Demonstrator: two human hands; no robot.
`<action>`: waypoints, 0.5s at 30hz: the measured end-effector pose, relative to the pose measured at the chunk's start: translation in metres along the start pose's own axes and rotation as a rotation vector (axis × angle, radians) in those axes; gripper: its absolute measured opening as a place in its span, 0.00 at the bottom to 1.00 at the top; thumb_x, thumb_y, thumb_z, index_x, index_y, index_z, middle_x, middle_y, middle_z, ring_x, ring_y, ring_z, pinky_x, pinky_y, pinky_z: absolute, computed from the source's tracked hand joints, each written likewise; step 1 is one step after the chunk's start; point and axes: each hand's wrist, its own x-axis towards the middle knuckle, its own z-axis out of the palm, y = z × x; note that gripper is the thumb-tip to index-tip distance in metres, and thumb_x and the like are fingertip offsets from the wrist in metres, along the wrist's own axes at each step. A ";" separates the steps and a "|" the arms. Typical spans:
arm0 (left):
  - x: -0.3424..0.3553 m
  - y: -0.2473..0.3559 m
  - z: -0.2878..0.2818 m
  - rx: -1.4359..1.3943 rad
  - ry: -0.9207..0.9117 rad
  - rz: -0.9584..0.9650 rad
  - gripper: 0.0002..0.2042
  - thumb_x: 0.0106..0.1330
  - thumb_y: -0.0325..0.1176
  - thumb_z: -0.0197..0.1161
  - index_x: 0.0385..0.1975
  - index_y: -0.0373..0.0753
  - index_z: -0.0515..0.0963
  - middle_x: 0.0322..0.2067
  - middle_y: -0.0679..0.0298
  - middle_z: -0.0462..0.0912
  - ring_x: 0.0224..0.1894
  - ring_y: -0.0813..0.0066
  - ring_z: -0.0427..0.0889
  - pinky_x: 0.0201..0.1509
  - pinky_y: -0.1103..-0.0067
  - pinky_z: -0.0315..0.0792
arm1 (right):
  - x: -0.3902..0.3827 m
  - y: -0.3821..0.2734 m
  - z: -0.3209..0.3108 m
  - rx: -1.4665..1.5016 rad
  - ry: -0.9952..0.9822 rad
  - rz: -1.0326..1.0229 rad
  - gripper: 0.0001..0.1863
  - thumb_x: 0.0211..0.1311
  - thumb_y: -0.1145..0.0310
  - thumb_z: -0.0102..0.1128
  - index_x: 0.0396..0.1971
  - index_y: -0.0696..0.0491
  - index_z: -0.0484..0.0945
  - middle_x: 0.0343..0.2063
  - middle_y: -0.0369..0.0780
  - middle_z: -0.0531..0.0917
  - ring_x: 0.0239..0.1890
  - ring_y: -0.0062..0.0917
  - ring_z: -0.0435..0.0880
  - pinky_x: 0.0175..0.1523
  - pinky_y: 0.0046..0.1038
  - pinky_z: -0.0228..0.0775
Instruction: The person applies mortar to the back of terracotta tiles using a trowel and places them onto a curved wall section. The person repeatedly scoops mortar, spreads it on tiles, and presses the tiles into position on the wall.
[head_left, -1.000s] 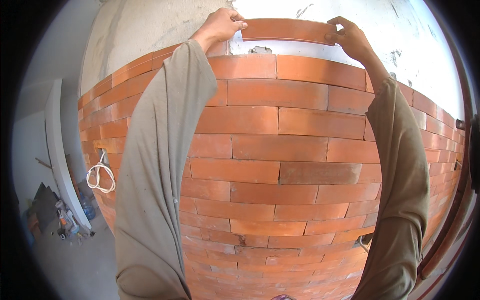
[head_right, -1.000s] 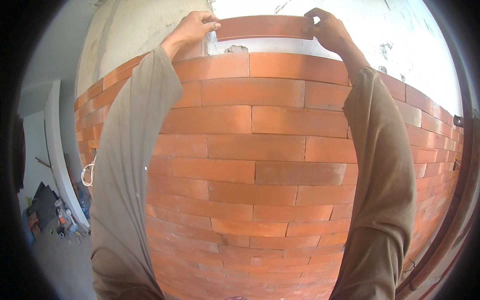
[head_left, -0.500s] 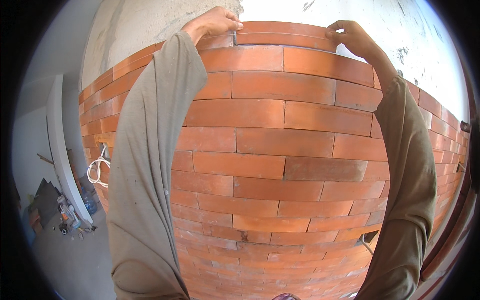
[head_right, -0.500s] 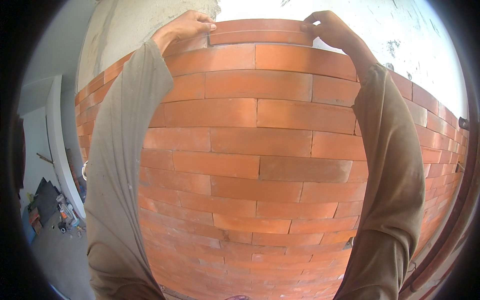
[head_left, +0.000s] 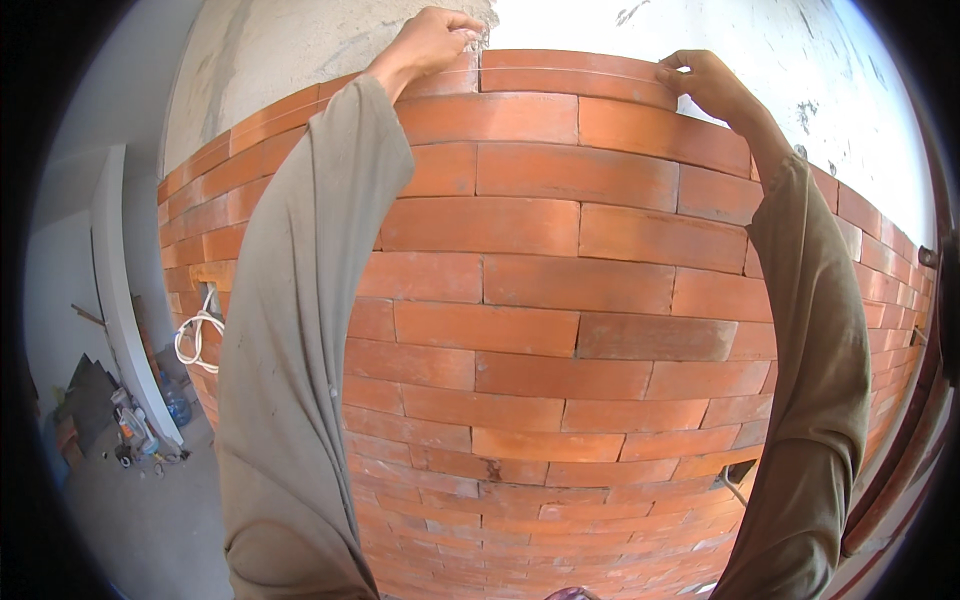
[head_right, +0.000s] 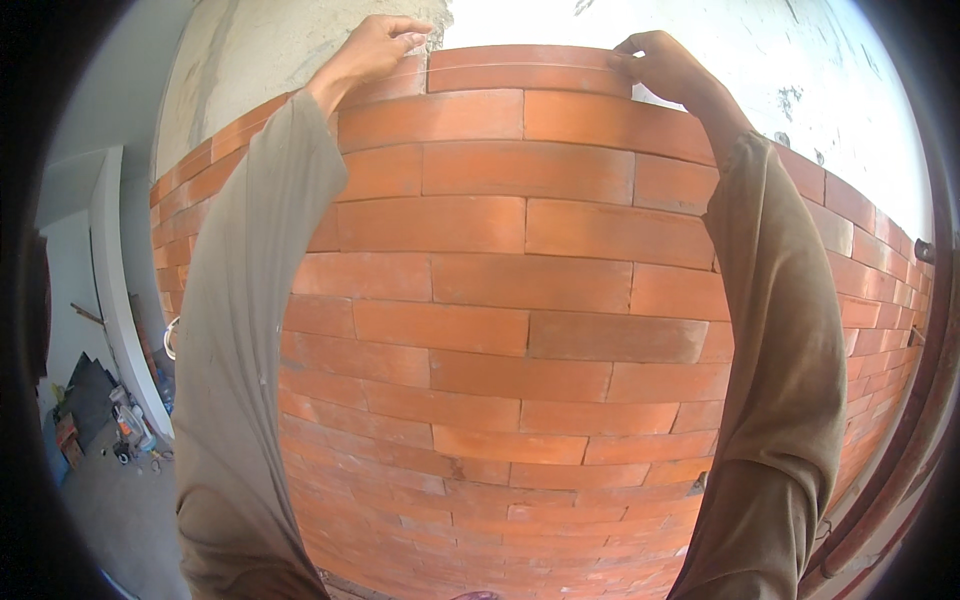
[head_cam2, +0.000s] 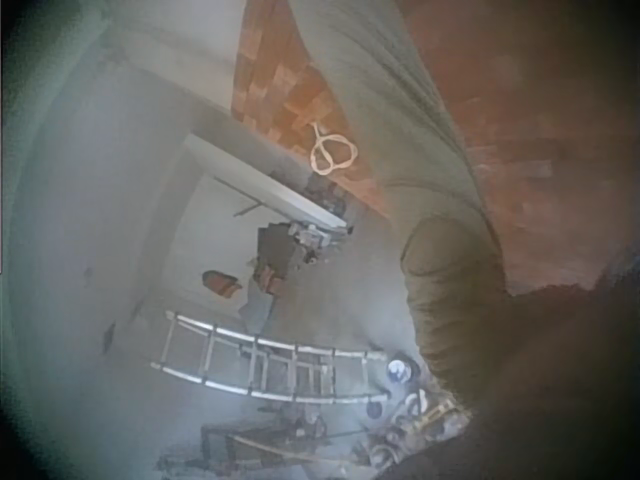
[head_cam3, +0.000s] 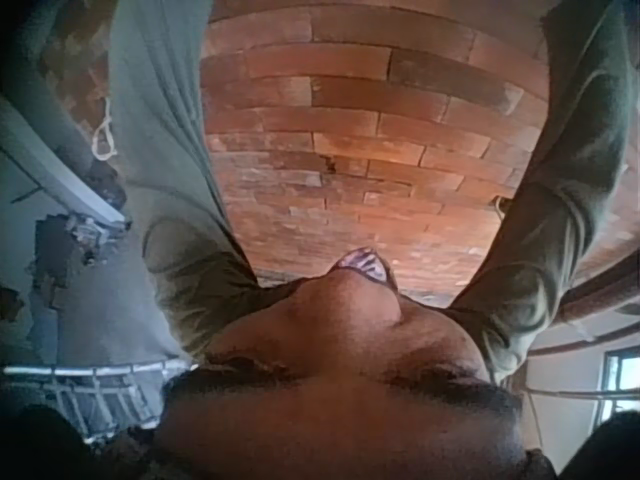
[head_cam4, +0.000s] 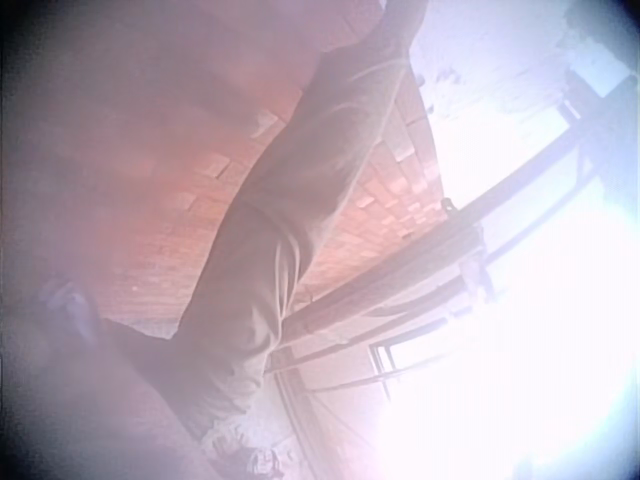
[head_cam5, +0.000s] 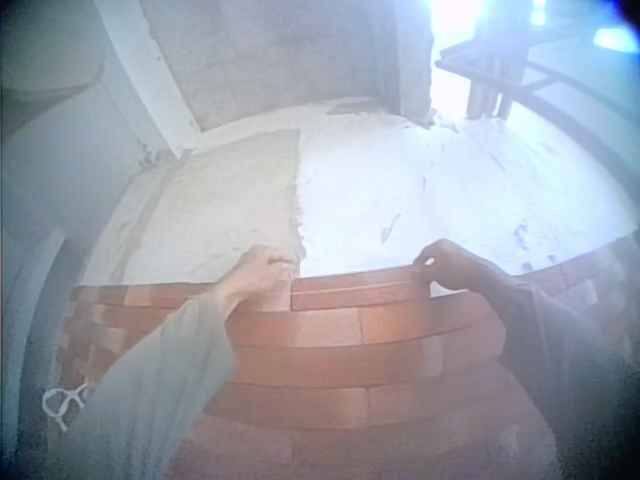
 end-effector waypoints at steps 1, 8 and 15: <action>-0.004 -0.004 0.000 0.000 0.050 -0.021 0.13 0.68 0.35 0.58 0.47 0.39 0.83 0.48 0.55 0.84 0.52 0.62 0.81 0.59 0.69 0.71 | -0.001 0.001 0.002 0.013 -0.008 0.003 0.19 0.66 0.58 0.58 0.46 0.59 0.80 0.33 0.41 0.84 0.39 0.25 0.79 0.50 0.31 0.68; -0.065 0.015 0.001 0.255 0.219 0.158 0.09 0.65 0.31 0.58 0.39 0.40 0.84 0.38 0.59 0.85 0.47 0.64 0.80 0.55 0.67 0.70 | 0.000 -0.003 0.000 0.019 -0.005 0.024 0.19 0.66 0.58 0.58 0.47 0.59 0.80 0.33 0.41 0.84 0.40 0.26 0.79 0.49 0.32 0.68; -0.116 0.017 0.035 0.405 0.278 0.389 0.14 0.66 0.32 0.58 0.49 0.38 0.80 0.45 0.61 0.79 0.52 0.64 0.73 0.61 0.64 0.63 | 0.001 -0.008 -0.003 0.010 -0.035 0.058 0.19 0.66 0.58 0.59 0.47 0.58 0.80 0.35 0.41 0.84 0.42 0.27 0.79 0.51 0.34 0.68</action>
